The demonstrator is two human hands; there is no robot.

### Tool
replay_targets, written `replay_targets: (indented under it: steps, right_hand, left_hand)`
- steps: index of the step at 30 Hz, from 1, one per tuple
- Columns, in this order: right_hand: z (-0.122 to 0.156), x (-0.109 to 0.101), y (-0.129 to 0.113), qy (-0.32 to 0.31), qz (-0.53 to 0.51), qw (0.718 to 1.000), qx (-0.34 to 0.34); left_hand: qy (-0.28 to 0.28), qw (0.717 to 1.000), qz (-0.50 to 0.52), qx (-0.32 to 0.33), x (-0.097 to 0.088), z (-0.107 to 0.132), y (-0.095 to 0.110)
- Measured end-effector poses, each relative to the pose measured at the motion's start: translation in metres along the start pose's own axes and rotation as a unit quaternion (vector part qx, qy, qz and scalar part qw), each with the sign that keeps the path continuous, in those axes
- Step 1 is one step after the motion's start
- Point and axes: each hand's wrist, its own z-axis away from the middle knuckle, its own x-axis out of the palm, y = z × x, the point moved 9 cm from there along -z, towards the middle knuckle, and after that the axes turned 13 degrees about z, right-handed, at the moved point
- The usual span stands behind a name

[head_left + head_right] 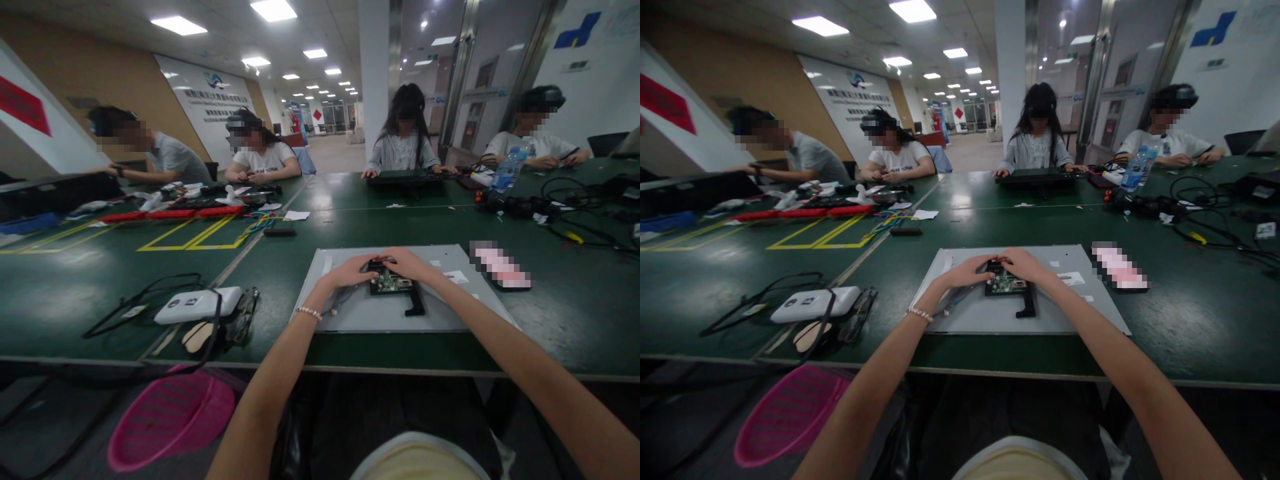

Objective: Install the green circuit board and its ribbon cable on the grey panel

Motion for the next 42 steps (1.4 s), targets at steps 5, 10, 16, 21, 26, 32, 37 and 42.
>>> replay_targets:
  steps: [5, 10, 16, 21, 26, 32, 37, 42]
  right_hand:
    - [0.013, -0.035, 0.019, 0.031, -0.005, 0.999, 0.024]
    - [0.052, -0.056, 0.067, -0.004, 0.002, 0.992, 0.122]
    - [0.089, -0.048, 0.106, -0.104, 0.039, 0.97, 0.214]
    - [0.095, -0.037, 0.113, -0.159, 0.032, 0.961, 0.222]
    - [0.092, -0.046, 0.126, -0.111, 0.104, 0.959, 0.241]
    - [0.093, -0.035, 0.123, -0.125, 0.085, 0.961, 0.233]
    - [0.092, -0.036, 0.119, -0.121, 0.066, 0.964, 0.228]
    - [0.091, -0.037, 0.116, -0.123, 0.067, 0.964, 0.226]
  left_hand:
    - [-0.003, 1.0, -0.014, -0.022, 0.0, 0.001, -0.003]
    - [-0.005, 0.999, -0.027, -0.028, 0.0, 0.002, -0.001]
    - [0.019, 0.995, -0.099, -0.005, 0.002, 0.002, 0.02]
    - [0.043, 0.992, -0.109, 0.054, 0.003, 0.003, 0.065]
    - [0.023, 0.991, -0.096, 0.09, 0.016, 0.0, 0.09]
    - [-0.011, 0.988, -0.102, 0.115, 0.037, 0.001, 0.089]
    - [-0.027, 0.985, -0.118, 0.125, 0.043, 0.001, 0.091]
    - [-0.046, 0.984, -0.125, 0.12, 0.047, 0.0, 0.089]
